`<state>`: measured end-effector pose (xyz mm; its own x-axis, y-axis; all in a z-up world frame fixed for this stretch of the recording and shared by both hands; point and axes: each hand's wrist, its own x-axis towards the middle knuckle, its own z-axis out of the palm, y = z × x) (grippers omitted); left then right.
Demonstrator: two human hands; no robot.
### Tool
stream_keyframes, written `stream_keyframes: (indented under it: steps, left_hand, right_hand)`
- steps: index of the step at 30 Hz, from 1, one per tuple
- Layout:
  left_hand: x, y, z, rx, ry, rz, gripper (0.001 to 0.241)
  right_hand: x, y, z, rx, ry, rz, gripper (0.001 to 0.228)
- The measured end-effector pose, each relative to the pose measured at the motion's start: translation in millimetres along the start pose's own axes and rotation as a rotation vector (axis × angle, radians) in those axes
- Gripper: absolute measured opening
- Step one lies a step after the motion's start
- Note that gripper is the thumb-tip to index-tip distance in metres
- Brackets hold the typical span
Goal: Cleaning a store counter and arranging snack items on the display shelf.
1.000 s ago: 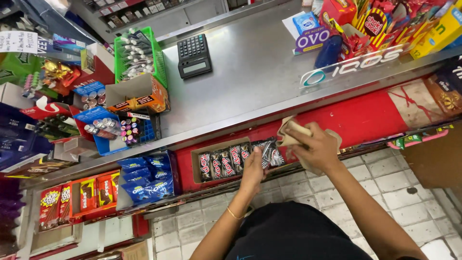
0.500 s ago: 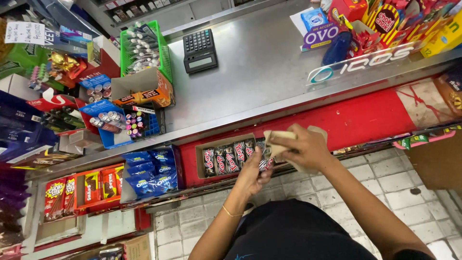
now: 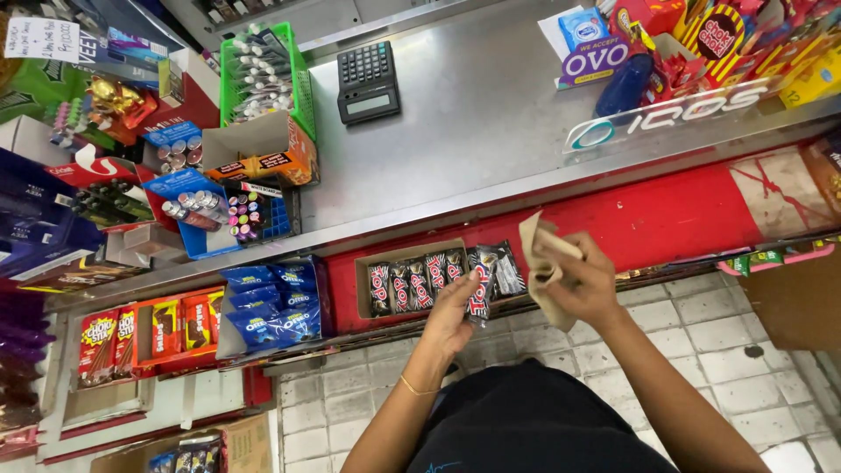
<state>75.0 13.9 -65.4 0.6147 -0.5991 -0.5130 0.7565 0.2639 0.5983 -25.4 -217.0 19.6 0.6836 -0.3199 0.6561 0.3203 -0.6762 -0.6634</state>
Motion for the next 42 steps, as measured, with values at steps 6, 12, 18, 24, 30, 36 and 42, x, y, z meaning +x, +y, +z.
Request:
stream_keyframes:
  steps: [6, 12, 18, 24, 30, 36, 42]
  left_hand:
    - [-46, 31, 58, -0.039, 0.006, 0.049, 0.033]
    - [-36, 17, 45, -0.133, -0.066, 0.029, 0.035]
    - [-36, 6, 23, 0.000, -0.036, 0.147, 0.040]
    - [-61, 58, 20, 0.217, 0.108, 0.204, 0.048]
    - [-20, 111, -94, 0.668, 0.586, 0.363, 0.058]
    - [-16, 138, -89, 1.478, 0.677, 0.089, 0.051]
    - [26, 115, -104, 1.724, 0.570, 0.032, 0.052]
  right_hand:
    - [-3, -49, 7, -0.094, -0.280, -0.351, 0.032]
    - [3, -18, 6, -0.222, -0.268, -0.338, 0.029]
    - [14, -10, -3, -0.244, -0.210, -0.173, 0.037]
    - [-21, 36, -3, -0.203, -0.175, 0.007, 0.043]
    - [-35, 37, -9, -0.056, -0.045, 0.135, 0.041]
    - [-30, 14, -11, 0.029, -0.020, 0.128, 0.034]
    - [-22, 2, -14, 0.015, -0.014, 0.094, 0.036]
